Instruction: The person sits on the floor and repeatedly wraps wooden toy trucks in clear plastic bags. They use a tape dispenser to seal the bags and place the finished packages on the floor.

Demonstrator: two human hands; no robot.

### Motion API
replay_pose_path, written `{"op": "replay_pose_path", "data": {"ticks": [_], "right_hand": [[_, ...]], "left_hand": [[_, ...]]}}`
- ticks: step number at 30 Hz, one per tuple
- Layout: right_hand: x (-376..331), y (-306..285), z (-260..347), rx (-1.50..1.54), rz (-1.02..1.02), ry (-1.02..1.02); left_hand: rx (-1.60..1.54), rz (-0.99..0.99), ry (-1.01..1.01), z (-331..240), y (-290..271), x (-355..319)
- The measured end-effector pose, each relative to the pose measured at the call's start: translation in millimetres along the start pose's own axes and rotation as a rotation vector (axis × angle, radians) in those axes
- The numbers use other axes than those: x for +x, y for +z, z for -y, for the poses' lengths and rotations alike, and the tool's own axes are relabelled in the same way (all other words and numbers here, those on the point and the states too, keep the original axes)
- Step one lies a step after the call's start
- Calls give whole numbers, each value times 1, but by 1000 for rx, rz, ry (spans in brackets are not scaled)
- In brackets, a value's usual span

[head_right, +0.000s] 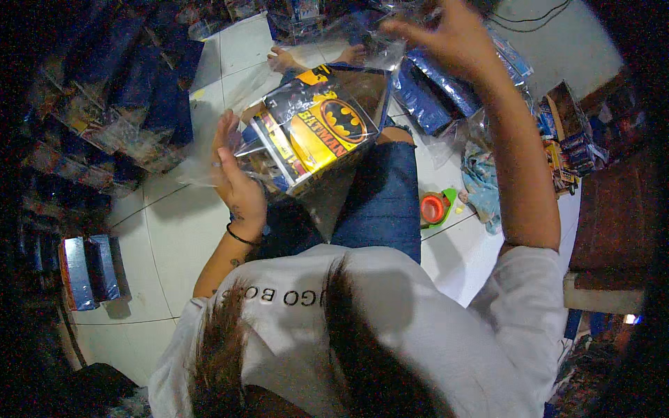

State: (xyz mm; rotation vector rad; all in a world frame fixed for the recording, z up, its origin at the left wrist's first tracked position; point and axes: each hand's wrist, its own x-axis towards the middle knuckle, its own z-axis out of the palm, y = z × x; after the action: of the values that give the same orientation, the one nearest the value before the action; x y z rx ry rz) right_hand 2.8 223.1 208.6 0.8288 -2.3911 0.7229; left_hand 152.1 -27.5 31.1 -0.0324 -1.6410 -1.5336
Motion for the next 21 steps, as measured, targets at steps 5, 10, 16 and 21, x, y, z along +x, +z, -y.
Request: {"op": "replay_pose_path", "data": {"ticks": [5,10,16,21], "right_hand": [[29,-11,-1,-10,166,160],[42,-22,58,-96,145,-280],[62,82,67,-386,694,-665],[70,70,45,-318,791,-870]], "left_hand": [[-106,-50,-29,6,-2,-5],[-106,153,8,-16,-28,16],[707,890,714,-51,-10,-4],[1192,765,610,-45,44,-13]]}}
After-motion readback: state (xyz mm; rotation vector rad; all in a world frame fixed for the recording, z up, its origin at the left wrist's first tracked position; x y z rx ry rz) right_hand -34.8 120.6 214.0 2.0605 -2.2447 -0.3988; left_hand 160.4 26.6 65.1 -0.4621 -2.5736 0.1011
